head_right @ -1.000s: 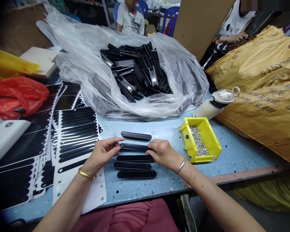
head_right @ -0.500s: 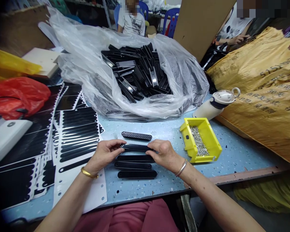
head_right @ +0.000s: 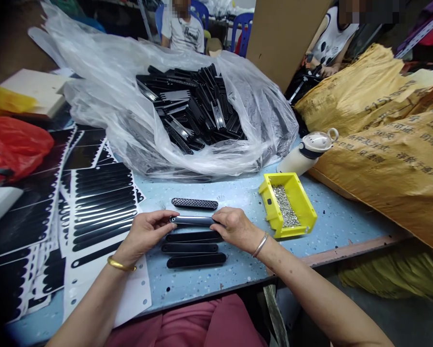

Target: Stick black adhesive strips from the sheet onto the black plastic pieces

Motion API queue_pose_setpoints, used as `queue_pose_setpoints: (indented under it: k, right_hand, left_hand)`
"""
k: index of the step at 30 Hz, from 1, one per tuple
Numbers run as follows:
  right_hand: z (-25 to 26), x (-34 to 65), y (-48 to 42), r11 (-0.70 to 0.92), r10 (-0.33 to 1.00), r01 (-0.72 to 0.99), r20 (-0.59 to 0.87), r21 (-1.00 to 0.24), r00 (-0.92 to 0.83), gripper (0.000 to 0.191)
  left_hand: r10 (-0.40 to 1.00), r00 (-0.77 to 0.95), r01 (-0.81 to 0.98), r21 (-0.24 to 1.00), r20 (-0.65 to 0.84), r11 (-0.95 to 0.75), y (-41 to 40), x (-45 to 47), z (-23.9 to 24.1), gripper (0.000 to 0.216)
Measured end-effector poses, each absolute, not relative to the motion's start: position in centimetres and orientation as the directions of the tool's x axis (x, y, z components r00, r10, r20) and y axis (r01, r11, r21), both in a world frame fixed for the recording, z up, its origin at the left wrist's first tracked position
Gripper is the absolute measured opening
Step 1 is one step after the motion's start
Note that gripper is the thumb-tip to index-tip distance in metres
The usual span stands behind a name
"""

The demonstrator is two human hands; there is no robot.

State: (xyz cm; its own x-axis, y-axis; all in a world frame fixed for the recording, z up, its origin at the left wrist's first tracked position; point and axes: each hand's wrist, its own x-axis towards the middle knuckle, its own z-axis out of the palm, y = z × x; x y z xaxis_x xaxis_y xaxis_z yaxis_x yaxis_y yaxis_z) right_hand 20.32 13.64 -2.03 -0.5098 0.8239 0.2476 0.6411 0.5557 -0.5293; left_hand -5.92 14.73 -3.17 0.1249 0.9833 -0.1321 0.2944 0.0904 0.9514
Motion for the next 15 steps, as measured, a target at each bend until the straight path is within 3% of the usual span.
queue_pose_setpoints:
  k: [9,15]
  right_hand:
    - [-2.58,20.46,13.73,0.499,0.859,0.654,0.226,-0.569,-0.459,0.016]
    - [-1.79,19.98,13.39,0.476,0.868,0.709,0.146,-0.521,-0.475,0.005]
  left_hand:
    - [0.981,0.124,0.305,0.947,-0.147,0.104,14.82,-6.04,-3.58,0.024]
    - [0.982,0.122,0.308,0.946,-0.146,0.102,14.85,-6.13,-3.70,0.025]
